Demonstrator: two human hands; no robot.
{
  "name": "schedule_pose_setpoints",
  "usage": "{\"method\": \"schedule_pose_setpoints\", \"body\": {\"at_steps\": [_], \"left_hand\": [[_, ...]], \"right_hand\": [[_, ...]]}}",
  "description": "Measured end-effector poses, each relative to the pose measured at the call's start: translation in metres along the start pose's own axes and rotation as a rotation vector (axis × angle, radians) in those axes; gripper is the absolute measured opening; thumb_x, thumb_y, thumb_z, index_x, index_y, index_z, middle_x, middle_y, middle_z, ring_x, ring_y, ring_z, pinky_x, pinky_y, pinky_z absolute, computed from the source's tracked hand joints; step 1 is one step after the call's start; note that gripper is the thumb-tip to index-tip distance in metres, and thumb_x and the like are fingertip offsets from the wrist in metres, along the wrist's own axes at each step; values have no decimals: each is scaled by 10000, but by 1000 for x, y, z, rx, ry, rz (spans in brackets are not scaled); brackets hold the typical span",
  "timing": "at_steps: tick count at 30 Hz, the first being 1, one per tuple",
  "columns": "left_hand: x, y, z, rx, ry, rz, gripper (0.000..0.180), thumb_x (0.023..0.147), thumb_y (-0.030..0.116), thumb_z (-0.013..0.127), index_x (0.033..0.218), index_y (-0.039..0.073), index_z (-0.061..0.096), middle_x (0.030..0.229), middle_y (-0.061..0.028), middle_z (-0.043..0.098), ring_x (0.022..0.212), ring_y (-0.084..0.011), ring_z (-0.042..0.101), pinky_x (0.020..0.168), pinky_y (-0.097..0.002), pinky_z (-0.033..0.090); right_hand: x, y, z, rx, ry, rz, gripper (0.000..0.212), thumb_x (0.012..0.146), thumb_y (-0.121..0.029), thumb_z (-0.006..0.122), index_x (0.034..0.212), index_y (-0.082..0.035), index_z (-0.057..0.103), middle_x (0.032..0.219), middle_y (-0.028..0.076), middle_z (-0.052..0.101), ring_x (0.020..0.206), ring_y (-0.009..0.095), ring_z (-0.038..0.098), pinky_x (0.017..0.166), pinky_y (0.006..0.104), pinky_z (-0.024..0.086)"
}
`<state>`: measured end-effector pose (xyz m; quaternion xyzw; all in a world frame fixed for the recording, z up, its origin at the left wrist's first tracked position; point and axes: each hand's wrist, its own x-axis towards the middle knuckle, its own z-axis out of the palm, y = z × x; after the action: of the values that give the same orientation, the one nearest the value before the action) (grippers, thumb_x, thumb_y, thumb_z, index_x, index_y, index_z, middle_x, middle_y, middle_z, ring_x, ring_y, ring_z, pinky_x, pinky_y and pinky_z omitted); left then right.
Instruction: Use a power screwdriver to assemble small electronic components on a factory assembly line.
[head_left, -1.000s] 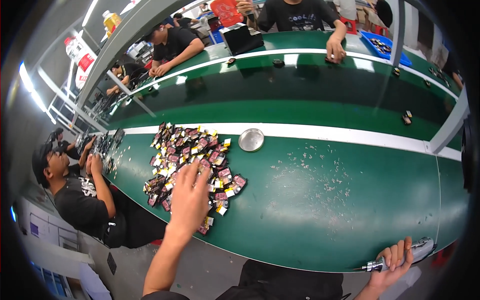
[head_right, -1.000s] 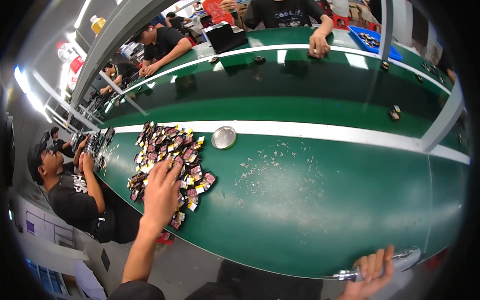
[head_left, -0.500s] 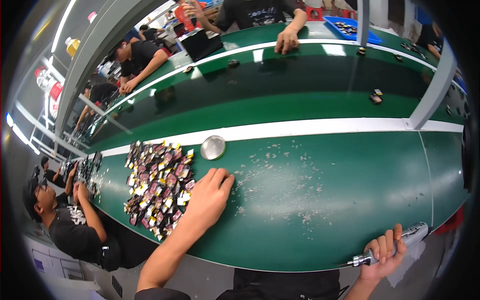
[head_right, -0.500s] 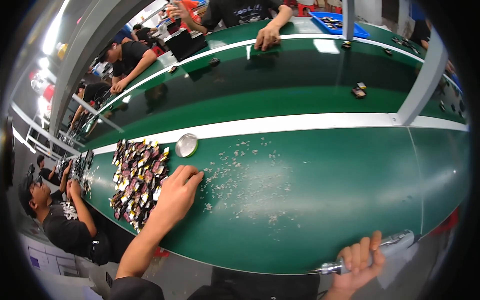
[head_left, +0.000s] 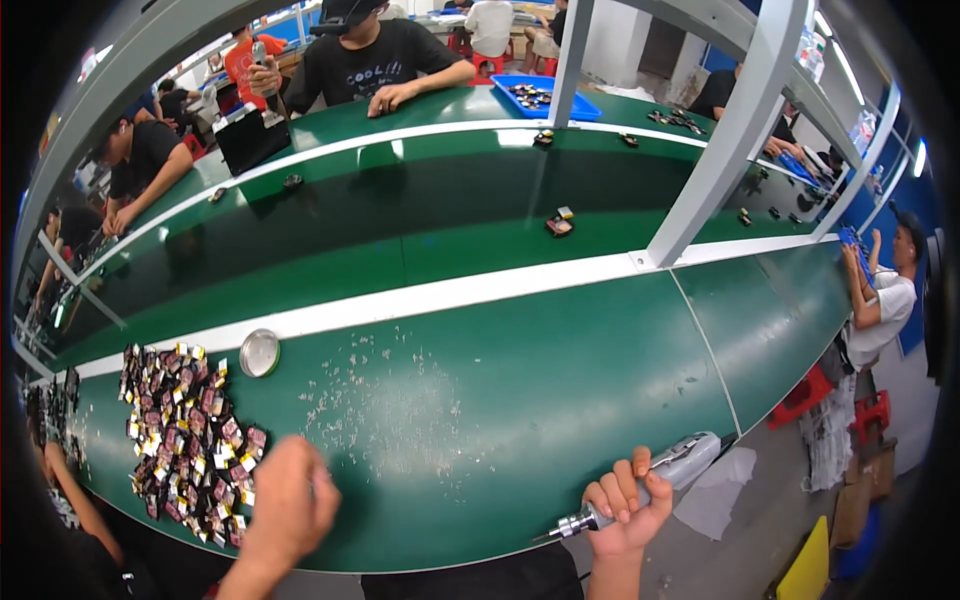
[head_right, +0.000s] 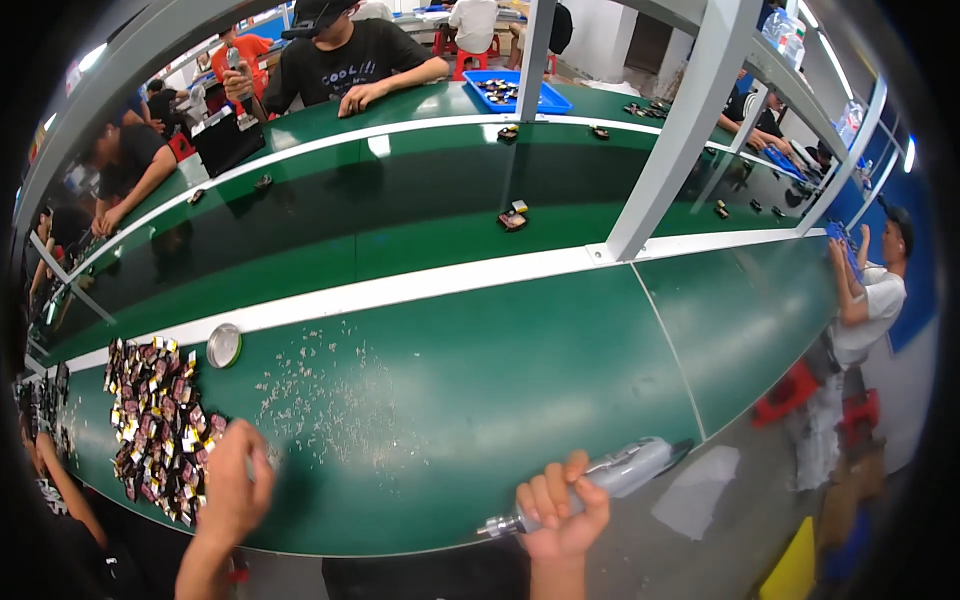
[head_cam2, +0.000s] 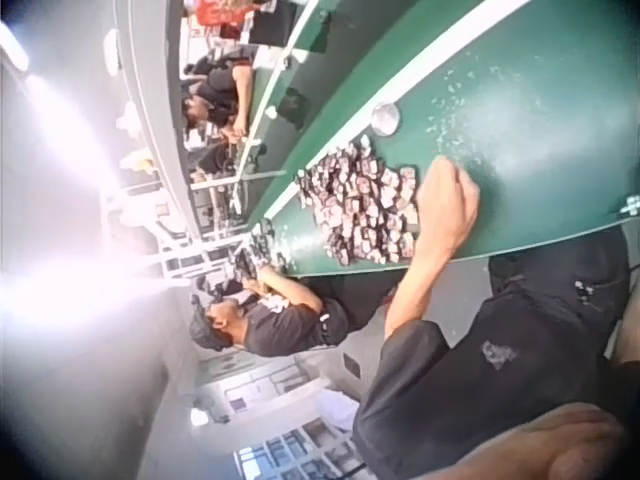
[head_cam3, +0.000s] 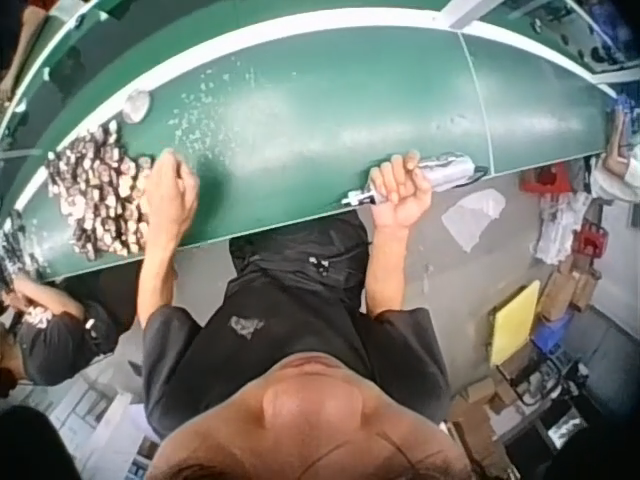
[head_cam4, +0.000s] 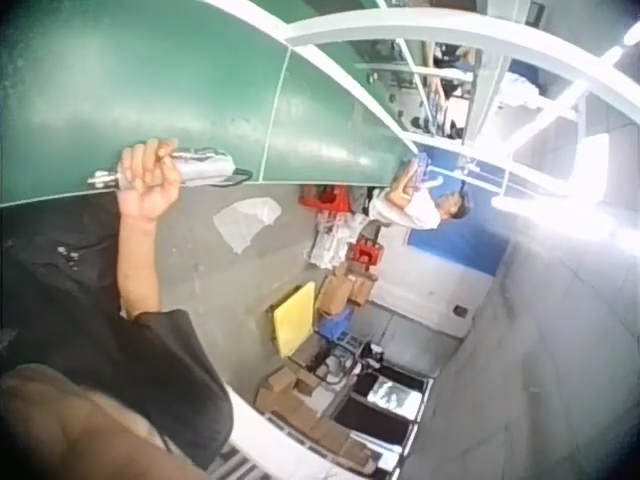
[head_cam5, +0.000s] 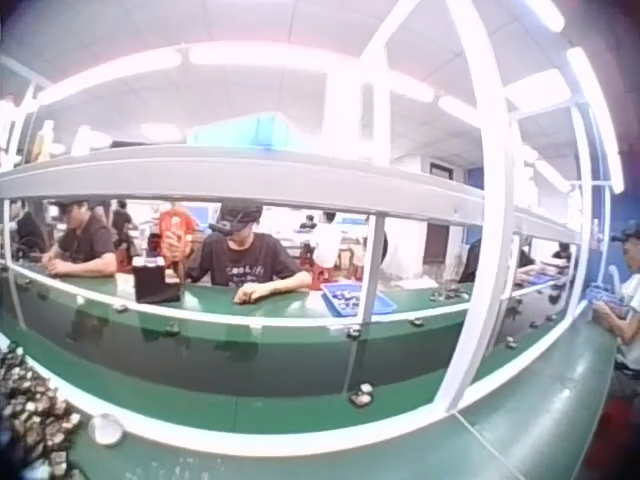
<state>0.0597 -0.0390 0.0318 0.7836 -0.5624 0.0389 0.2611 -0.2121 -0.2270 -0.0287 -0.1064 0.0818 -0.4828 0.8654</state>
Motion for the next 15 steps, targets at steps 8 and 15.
{"method": "schedule_pose_setpoints", "body": {"at_steps": [8, 15], "left_hand": [[-25, 85, 59, -1060, -117, -185, 62, 821, -100, 604, 855, -52, 584, 802, -141, 636, 741, -214, 627, 673, -303, 513], [-42, 92, 71, -1657, -174, -409, 76, 932, 4, 542, 895, -60, 558, 863, -152, 612, 748, -155, 581, 661, -256, 486]], "right_hand": [[-4, 15, 51, 49, -109, -141, 87, 913, -134, 477, 911, -66, 422, 572, -2, 381, 435, 97, 389, 519, 271, 367], [-17, 32, 68, -41, -183, -164, 99, 915, -140, 485, 905, -72, 414, 571, 3, 395, 440, 101, 411, 508, 265, 361]]}}
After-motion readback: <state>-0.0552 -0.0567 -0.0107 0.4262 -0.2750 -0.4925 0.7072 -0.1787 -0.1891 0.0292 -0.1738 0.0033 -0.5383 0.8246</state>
